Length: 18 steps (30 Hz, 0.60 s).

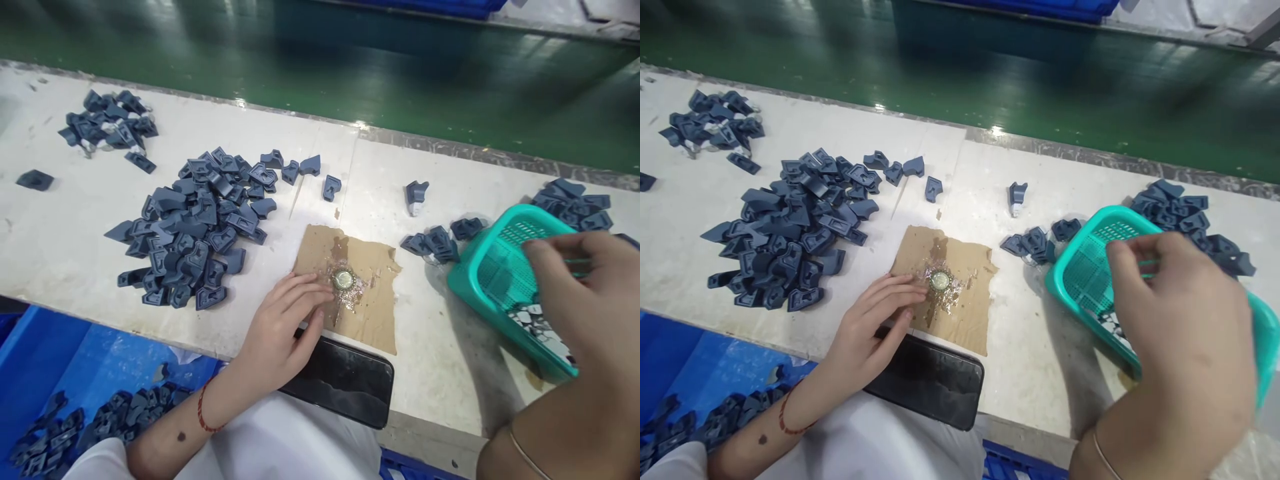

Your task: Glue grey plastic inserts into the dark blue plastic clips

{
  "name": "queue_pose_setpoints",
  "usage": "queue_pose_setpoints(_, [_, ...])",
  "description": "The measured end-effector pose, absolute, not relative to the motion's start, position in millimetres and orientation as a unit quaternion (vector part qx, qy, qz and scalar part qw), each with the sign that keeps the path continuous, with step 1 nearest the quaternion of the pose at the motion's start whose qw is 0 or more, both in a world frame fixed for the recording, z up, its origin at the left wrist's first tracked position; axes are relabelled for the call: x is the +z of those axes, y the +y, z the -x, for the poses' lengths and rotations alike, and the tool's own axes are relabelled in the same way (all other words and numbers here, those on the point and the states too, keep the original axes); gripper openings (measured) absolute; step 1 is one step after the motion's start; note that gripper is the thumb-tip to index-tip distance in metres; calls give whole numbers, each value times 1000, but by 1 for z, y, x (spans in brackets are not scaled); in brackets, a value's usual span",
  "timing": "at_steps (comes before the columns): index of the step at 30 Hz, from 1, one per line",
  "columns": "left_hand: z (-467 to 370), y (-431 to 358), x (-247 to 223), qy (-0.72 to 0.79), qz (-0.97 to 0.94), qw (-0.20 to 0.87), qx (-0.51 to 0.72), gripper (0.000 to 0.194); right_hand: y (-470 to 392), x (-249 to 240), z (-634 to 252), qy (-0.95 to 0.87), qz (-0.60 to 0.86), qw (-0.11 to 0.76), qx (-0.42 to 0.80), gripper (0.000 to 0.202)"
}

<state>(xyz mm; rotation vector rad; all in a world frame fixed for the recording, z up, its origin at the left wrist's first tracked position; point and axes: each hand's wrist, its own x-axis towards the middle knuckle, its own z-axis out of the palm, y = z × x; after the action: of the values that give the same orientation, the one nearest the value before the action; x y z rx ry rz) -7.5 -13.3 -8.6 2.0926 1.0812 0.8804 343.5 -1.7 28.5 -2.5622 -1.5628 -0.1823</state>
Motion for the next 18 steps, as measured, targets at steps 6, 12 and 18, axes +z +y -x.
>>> queue_pose_setpoints(6, [37,9,14,502,-785,141,336,29,-3,19,-372,-488,863,-48,118,52])
queue_pose_setpoints(12, [69,52,19,535,-793,70,283,36,3,35,-353,-458,862,-54,210,37])
queue_pose_setpoints(18, [75,67,19,551,-802,36,226,24,-1,35,-363,-495,837,-29,230,37])
